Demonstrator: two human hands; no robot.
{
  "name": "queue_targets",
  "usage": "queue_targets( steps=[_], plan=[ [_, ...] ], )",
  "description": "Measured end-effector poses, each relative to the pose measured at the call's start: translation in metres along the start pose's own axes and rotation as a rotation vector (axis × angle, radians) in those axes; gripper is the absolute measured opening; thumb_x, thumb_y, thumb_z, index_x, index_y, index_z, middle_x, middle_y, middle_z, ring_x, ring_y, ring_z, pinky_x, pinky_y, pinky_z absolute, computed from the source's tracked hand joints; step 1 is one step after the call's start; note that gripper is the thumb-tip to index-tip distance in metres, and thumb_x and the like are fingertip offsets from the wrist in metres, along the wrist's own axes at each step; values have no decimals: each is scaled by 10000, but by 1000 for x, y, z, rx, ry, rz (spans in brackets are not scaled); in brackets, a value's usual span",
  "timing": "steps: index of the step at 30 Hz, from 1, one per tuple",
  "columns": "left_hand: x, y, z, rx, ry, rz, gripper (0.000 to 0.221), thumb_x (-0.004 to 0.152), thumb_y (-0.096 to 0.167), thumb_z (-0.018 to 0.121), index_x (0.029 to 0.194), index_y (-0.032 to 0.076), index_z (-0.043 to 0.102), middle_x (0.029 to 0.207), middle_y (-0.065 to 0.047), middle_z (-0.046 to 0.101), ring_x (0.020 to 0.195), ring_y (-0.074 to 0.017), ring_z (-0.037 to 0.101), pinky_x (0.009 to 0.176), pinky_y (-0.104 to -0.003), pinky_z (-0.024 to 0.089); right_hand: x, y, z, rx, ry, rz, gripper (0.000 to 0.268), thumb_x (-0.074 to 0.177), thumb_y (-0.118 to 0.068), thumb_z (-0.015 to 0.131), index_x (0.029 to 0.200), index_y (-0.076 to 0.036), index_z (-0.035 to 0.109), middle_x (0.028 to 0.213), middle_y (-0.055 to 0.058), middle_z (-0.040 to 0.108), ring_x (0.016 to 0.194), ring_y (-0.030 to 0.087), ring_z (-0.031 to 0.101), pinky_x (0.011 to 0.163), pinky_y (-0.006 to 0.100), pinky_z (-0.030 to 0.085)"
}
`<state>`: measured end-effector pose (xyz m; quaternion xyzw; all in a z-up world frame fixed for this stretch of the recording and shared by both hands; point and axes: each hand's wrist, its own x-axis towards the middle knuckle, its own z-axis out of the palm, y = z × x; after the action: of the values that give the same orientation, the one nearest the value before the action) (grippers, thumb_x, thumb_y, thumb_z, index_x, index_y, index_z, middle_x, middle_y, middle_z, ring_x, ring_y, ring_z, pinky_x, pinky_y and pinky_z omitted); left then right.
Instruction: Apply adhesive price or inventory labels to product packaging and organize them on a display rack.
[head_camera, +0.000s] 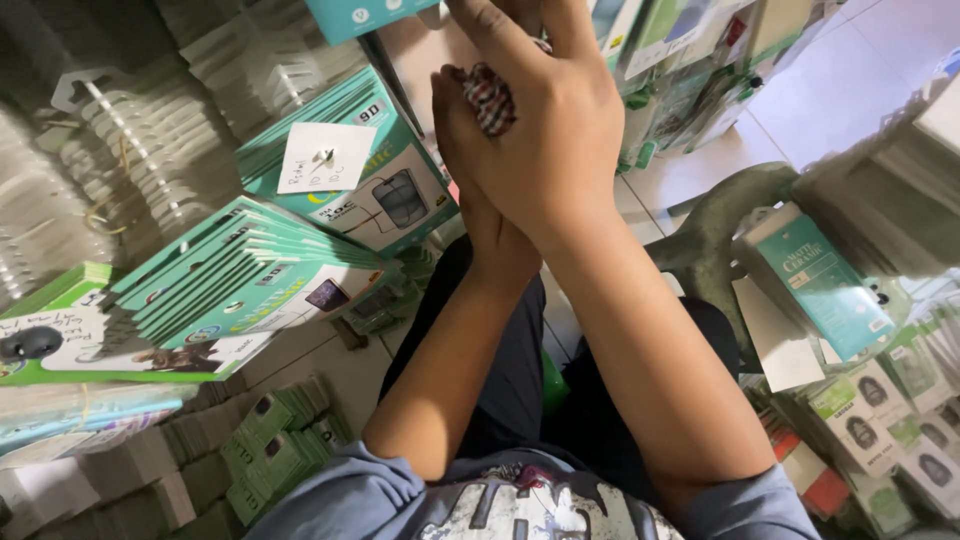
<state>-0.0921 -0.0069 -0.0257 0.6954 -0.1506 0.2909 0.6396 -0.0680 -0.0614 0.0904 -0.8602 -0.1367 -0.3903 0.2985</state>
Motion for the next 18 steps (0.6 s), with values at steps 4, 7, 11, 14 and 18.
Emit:
queue_targets(
  steps=[4, 7, 11, 14, 18],
  plan=[
    [-12, 6, -11, -58, -76, -28, 633, 1128, 183, 421, 1673, 88, 113, 1763, -145, 190, 1639, -340, 320, 1363, -432, 303, 3, -2, 4, -133, 9, -19, 480, 848, -170, 883, 1298, -216, 723, 1304, 108, 585, 843, 330, 704, 676, 430, 558],
    [-12, 13, -16, -122, -147, -52, 620, 1115, 154, 377, 1657, 49, 95, 1743, -186, 197, 1619, -361, 298, 1348, -444, 262, 7, -4, 6, -170, -104, 13, 548, 829, -195, 913, 1335, -202, 703, 1397, 117, 508, 918, 285, 747, 630, 402, 540],
    [-22, 21, -27, -276, -239, -159, 637, 1073, 144, 400, 1622, 31, 97, 1655, -234, 286, 1504, -371, 378, 1260, -472, 326, 9, -8, 6, -175, -87, 4, 532, 811, -170, 884, 1293, -200, 661, 1273, 92, 570, 798, 303, 672, 562, 400, 505],
    [-32, 21, -32, -475, -284, -261, 672, 1069, 115, 423, 1619, 64, 42, 1640, -256, 287, 1211, -321, 536, 1010, -418, 481, 7, -6, 0, -113, -104, -10, 576, 793, -152, 878, 1315, -185, 637, 1236, 53, 605, 901, 270, 688, 652, 390, 543],
    [-30, 24, -36, -487, -333, -373, 608, 1039, 293, 440, 1500, -28, 208, 1155, -236, 607, 786, -240, 684, 712, -318, 580, -2, -2, -16, -45, -191, 23, 650, 864, -164, 870, 1436, -266, 578, 1292, 46, 582, 943, 251, 690, 728, 379, 558]
  ],
)
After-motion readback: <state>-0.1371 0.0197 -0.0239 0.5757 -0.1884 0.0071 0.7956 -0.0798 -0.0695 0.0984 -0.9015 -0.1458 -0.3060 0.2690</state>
